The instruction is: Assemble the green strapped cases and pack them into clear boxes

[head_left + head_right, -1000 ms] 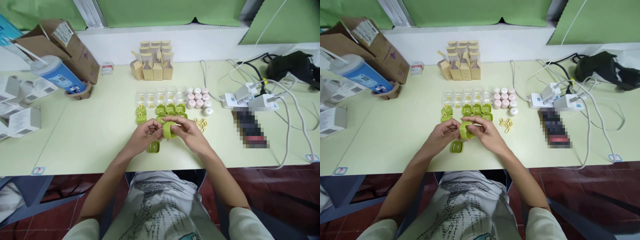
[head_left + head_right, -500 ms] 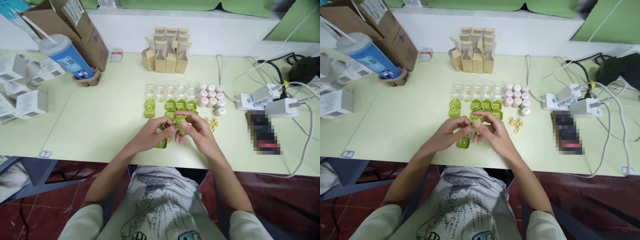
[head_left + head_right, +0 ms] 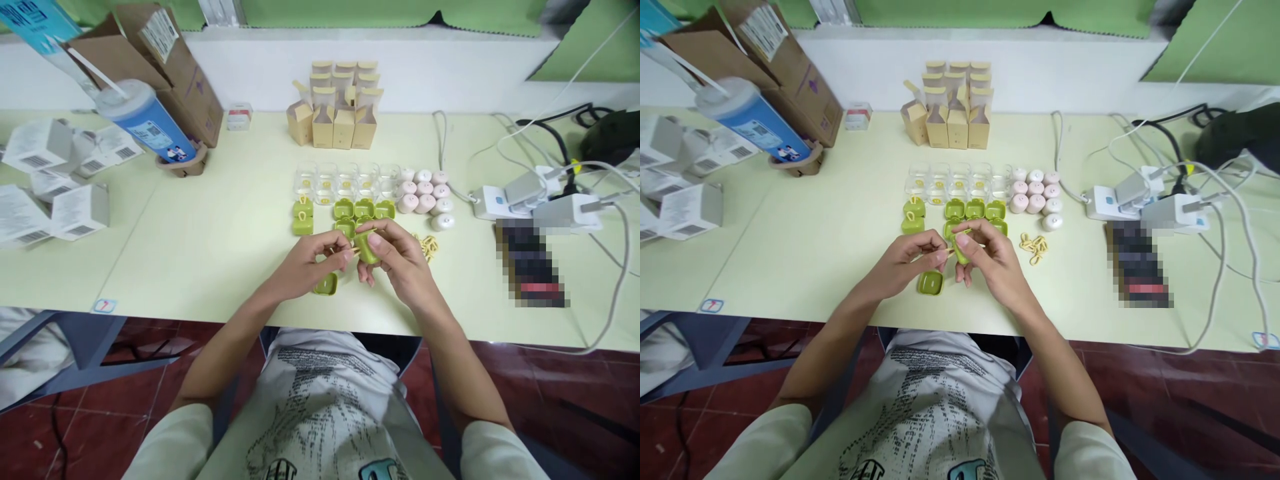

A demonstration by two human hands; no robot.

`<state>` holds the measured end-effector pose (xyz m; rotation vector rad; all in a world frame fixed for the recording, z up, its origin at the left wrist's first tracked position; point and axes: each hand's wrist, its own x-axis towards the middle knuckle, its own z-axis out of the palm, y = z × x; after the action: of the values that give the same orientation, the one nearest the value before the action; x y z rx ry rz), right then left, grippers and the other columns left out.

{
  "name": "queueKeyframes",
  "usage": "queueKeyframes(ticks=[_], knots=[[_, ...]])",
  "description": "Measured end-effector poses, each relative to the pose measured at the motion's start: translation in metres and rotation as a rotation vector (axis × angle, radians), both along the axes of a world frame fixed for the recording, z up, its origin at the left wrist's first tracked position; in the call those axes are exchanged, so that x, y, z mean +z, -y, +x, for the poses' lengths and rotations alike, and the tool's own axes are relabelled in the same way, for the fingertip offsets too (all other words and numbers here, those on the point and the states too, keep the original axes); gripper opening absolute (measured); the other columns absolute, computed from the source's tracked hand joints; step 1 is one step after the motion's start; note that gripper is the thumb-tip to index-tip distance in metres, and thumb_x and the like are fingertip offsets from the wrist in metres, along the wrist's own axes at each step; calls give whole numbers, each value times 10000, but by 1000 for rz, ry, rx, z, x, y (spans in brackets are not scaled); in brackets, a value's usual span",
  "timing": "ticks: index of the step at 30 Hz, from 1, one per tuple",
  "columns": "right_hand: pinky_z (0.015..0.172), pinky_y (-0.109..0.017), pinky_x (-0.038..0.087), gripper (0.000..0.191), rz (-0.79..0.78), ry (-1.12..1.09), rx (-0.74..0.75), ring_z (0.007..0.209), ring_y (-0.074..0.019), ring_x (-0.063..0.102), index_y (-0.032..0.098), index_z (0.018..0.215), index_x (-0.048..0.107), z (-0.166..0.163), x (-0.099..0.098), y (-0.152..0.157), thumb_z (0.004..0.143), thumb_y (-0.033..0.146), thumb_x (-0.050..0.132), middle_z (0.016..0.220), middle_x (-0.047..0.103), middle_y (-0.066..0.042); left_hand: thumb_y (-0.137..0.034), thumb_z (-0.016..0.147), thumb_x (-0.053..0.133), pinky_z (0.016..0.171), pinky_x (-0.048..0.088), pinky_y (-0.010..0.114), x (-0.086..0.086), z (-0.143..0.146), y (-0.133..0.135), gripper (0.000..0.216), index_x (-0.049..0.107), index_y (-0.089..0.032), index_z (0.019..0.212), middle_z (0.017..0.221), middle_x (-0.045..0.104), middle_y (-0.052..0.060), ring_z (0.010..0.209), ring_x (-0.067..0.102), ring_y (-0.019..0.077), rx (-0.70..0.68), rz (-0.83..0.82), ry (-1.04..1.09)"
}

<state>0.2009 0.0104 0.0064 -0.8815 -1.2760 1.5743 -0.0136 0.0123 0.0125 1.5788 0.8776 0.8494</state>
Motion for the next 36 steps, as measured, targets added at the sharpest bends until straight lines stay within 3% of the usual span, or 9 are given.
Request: queueKeyframes(ticks=[10, 14, 18, 26, 32, 36], knots=[[479, -317, 524, 353, 1, 21, -18, 565, -164, 695, 289, 1136, 730, 3, -1, -2, 980, 586, 838, 803, 675, 34, -574, 1050, 731, 731, 471, 283, -3, 1, -1, 413, 658, -198, 895, 809, 670, -6, 762, 617, 135, -10, -35, 39], [508, -337, 571, 392, 49, 88, -64, 594, -181, 703, 289, 1141, 719, 0, 1, 1, 981, 632, 823, 805, 686, 17, -622, 1091, 645, 762, 509, 301, -3, 4, 2, 466, 634, -199, 894, 863, 707, 28, 804, 668, 154, -52, -72, 31], [532, -335, 600, 426, 102, 117, -86, 619, -180, 718, 302, 1243, 714, -3, 0, 3, 1003, 645, 793, 819, 676, 20, -656, 1112, 587, 821, 542, 296, -4, 9, 4, 515, 663, -191, 903, 911, 760, 52, 863, 711, 165, -78, -10, 6], [476, -297, 510, 342, 123, 110, -63, 562, -147, 671, 283, 1172, 711, 0, 5, 4, 1050, 599, 753, 772, 651, 39, -566, 1134, 569, 684, 462, 281, 2, 5, 5, 540, 678, -189, 763, 742, 719, 15, 682, 626, 133, 21, 96, -64], [544, -319, 528, 283, 172, 106, -74, 608, -160, 660, 289, 1189, 712, 2, 6, 6, 1088, 553, 712, 771, 651, 30, -570, 1132, 569, 693, 483, 286, 5, 4, 6, 555, 674, -192, 739, 715, 717, 24, 671, 631, 138, 23, 95, -53], [697, -327, 571, 300, 219, 190, -143, 748, -164, 659, 293, 1161, 727, 2, 0, 5, 1042, 563, 779, 868, 680, 9, -571, 1114, 605, 672, 495, 256, 3, 1, 5, 506, 716, -188, 802, 759, 759, 28, 706, 681, 138, 63, 123, -100]])
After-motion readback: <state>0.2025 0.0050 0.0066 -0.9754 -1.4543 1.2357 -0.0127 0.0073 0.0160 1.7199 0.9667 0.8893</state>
